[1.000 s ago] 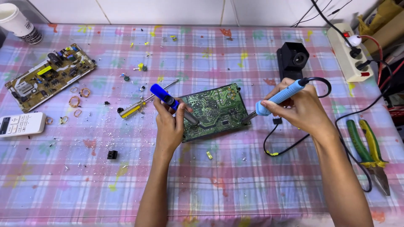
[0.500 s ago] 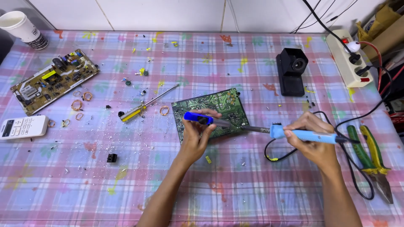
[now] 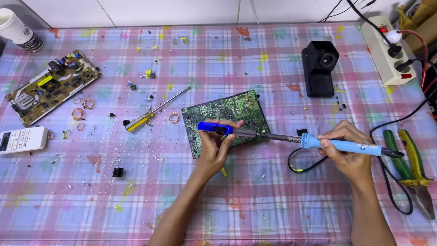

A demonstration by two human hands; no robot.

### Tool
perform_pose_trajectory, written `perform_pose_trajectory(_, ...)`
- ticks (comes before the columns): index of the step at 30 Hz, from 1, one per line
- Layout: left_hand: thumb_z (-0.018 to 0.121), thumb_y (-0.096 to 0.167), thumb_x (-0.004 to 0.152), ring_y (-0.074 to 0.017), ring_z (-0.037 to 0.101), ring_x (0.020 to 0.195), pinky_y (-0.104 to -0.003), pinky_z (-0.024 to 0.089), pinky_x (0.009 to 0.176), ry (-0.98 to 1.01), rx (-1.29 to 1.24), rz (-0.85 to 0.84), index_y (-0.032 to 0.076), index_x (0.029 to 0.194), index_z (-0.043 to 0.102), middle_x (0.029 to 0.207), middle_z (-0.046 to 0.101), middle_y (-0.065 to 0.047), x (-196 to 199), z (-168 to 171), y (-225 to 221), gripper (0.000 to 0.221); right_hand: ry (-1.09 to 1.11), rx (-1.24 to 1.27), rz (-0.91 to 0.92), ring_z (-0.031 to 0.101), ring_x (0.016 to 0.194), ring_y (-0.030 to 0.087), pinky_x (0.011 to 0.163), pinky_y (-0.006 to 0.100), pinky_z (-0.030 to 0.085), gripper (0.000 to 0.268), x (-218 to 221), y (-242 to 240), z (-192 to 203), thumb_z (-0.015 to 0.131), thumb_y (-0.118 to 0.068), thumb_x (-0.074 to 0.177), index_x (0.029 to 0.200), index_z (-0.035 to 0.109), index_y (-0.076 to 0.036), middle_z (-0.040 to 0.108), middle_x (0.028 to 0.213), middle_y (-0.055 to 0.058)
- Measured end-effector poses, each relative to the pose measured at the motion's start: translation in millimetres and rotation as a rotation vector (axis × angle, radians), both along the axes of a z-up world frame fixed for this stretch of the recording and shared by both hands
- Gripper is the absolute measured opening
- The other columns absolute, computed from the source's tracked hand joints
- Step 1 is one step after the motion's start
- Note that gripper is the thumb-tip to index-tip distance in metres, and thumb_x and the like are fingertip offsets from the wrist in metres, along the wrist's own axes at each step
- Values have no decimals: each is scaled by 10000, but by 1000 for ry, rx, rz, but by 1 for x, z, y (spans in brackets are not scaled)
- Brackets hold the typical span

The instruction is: A person is desoldering components from a printed circuit board using a soldering iron and a manual desoldering pump on a workbench.

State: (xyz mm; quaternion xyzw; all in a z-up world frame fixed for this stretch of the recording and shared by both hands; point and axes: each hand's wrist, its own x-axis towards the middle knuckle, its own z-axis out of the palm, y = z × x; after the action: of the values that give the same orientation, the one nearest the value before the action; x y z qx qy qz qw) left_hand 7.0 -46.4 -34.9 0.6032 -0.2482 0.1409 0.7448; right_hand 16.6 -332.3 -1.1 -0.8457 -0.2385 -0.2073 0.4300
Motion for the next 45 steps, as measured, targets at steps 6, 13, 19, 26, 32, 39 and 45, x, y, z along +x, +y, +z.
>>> perform_pose_trajectory(6, 387, 47, 964, -373, 552, 1121, -433, 427, 1014, 38, 3, 5, 102, 1114, 199, 1087, 501, -164, -2, 2, -1, 247, 35, 37, 5, 532, 635, 139, 545, 226, 435, 122, 0, -1, -1, 591, -161, 836, 803, 604, -45, 569, 651, 56)
perform_pose_trajectory(13, 400, 19, 954, -353, 540, 1133, -440, 394, 1038, -16, 10, 11, 90, 1111, 208, 1089, 504, -156, -4, -1, -9, 258, 103, 149, -55, 546, 646, 162, 515, 229, 471, 157, -2, -10, -13, 586, -144, 863, 819, 596, 6, 579, 788, 126)
perform_pose_trajectory(19, 504, 63, 895, -274, 538, 1155, -356, 467, 964, 16, 426, -16, 31, 987, 396, 1088, 576, -132, 0, 18, -27, 145, 108, 611, -128, 515, 521, 160, 469, 239, 448, 201, 15, -40, -33, 564, -157, 949, 845, 459, -20, 492, 809, 84)
perform_pose_trajectory(26, 490, 83, 924, -307, 544, 749, -431, 469, 643, -202, 743, 102, 8, 1098, 341, 924, 527, -185, 26, 26, -48, 241, 103, 456, -194, 537, 523, 197, 490, 263, 467, 204, 10, -33, -21, 555, -128, 962, 835, 491, 19, 511, 857, 126)
perform_pose_trajectory(32, 522, 142, 900, -375, 597, 732, -405, 446, 645, -15, 734, 135, 43, 1158, 339, 908, 598, -171, 38, 35, -38, 331, 95, 450, -207, 539, 526, 205, 477, 251, 477, 188, 15, -30, -25, 560, -95, 954, 828, 507, 35, 499, 850, 131)
perform_pose_trajectory(39, 555, 52, 872, -336, 638, 912, -453, 544, 765, -200, 496, 462, 44, 1185, 347, 1037, 618, -137, 39, 31, 6, 376, 46, 472, -170, 588, 549, 194, 529, 268, 481, 166, 24, -2, -29, 567, -46, 938, 917, 559, 119, 544, 626, 156)
perform_pose_trajectory(45, 510, -15, 898, -421, 593, 946, -545, 498, 788, -109, 462, 549, -2, 1185, 307, 1065, 598, -177, 43, 26, 29, 351, 172, 501, -178, 585, 564, 143, 567, 247, 501, 160, 22, 13, -27, 546, -56, 943, 936, 548, 104, 571, 606, 147)
